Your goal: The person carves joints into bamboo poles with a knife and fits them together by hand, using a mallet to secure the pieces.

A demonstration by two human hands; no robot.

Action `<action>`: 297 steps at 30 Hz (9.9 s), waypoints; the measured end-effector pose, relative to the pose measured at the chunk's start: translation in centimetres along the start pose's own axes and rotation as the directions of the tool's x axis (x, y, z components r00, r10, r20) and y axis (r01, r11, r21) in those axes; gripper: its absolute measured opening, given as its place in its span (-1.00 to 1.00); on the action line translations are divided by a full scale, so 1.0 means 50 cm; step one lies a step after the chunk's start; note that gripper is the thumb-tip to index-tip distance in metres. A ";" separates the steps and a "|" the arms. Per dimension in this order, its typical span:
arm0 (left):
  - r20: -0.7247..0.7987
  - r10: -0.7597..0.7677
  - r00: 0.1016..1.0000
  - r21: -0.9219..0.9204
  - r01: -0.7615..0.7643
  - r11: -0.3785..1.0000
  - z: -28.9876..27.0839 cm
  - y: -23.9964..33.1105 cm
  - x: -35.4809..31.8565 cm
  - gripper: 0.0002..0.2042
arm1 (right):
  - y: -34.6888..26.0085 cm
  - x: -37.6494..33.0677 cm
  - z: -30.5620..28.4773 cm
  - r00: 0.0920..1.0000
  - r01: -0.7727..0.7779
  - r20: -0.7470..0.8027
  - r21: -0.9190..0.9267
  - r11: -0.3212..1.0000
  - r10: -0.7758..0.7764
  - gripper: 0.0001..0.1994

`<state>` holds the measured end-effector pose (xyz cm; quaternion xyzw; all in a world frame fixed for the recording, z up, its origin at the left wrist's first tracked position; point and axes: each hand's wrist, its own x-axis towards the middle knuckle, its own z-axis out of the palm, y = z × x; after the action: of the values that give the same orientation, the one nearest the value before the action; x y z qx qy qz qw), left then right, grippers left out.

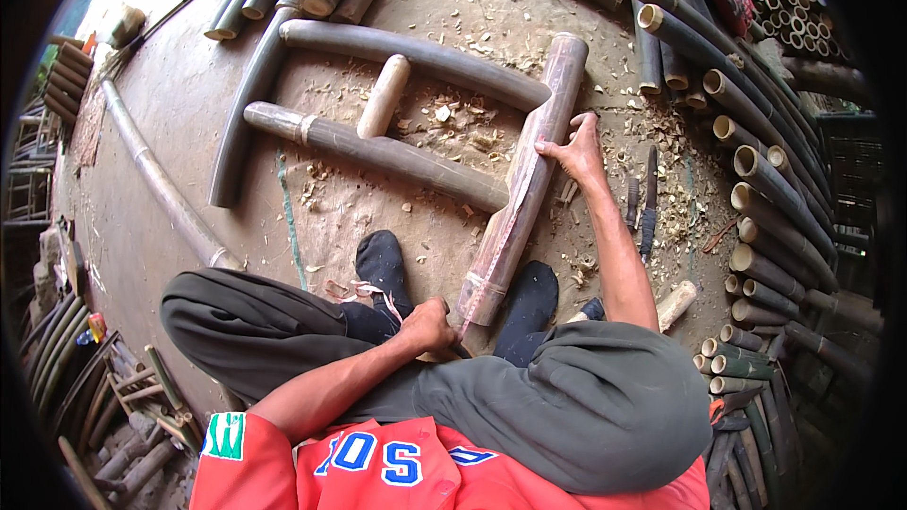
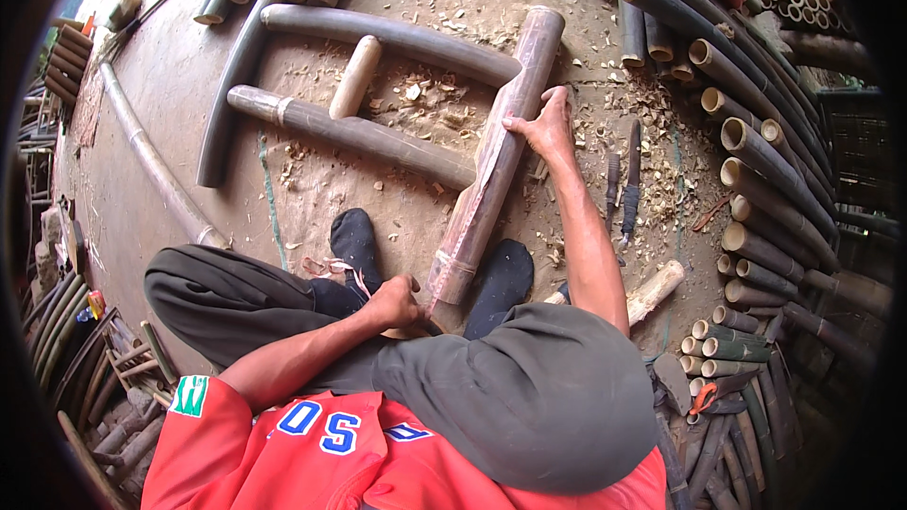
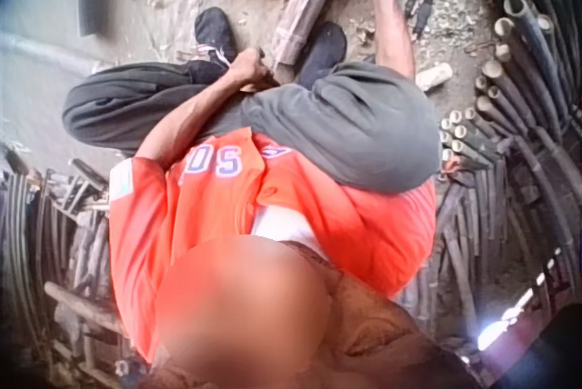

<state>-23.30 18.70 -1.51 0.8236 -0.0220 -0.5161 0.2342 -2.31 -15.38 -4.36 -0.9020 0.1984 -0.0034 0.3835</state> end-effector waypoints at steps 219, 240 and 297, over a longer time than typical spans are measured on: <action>0.291 0.745 0.601 0.784 -0.596 0.174 -0.812 0.487 0.560 -0.15 | -0.074 0.250 -0.217 0.836 0.488 0.524 -0.575 0.657 -0.164 -0.93; -0.059 0.671 0.739 0.109 -0.664 0.740 -0.638 0.492 0.608 -0.29 | 0.114 0.075 -0.091 0.918 -0.398 -0.160 -0.362 0.843 0.364 -0.58; -0.390 0.808 0.441 0.442 -0.681 0.584 -0.571 0.539 0.503 -0.07 | 0.312 -0.072 -0.432 0.211 -0.734 -0.803 0.246 0.633 0.557 -0.55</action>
<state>18.55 -1.88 -1.43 0.8587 -0.3718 -0.0896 0.3410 -14.61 -38.78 0.58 -0.6483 0.7104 -0.2468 0.1193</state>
